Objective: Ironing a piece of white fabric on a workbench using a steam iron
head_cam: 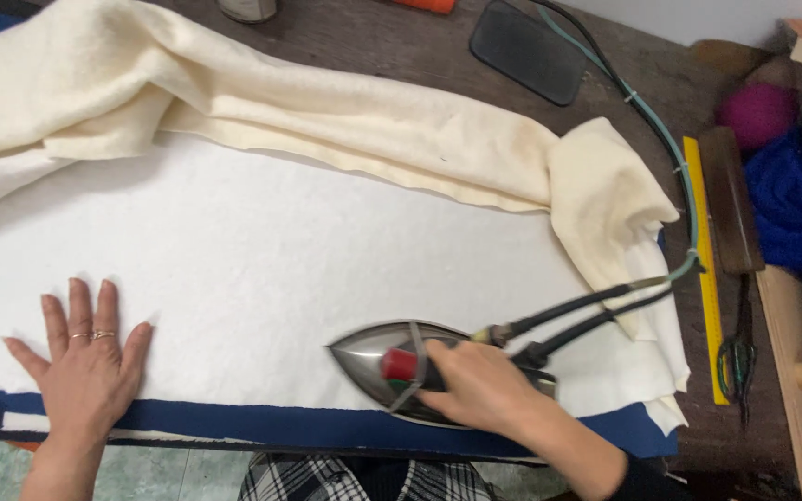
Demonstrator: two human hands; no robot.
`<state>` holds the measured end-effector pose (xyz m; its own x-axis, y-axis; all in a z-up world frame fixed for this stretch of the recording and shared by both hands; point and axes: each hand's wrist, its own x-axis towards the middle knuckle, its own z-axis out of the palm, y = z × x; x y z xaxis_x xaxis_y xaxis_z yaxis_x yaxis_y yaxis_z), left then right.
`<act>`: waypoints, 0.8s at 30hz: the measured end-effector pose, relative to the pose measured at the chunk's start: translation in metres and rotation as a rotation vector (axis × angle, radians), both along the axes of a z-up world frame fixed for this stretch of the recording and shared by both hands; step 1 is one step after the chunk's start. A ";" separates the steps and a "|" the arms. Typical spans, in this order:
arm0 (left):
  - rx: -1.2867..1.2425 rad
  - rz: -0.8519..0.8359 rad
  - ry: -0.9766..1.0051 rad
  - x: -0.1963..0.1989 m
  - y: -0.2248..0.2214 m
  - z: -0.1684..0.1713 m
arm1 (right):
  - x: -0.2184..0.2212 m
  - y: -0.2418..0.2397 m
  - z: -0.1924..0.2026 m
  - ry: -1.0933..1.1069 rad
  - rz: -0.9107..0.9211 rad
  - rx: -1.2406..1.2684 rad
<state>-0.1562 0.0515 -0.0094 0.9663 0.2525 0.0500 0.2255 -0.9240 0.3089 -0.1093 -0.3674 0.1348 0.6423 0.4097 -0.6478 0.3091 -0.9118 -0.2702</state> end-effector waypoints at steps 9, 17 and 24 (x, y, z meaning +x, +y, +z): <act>0.003 0.031 0.050 0.000 0.003 -0.001 | 0.013 0.111 0.006 0.096 0.358 0.043; 0.075 0.032 0.019 -0.004 0.008 -0.013 | -0.002 0.028 -0.008 0.041 0.291 0.016; 0.095 0.041 -0.363 -0.001 0.004 -0.050 | 0.014 -0.056 0.009 0.441 -0.221 -0.282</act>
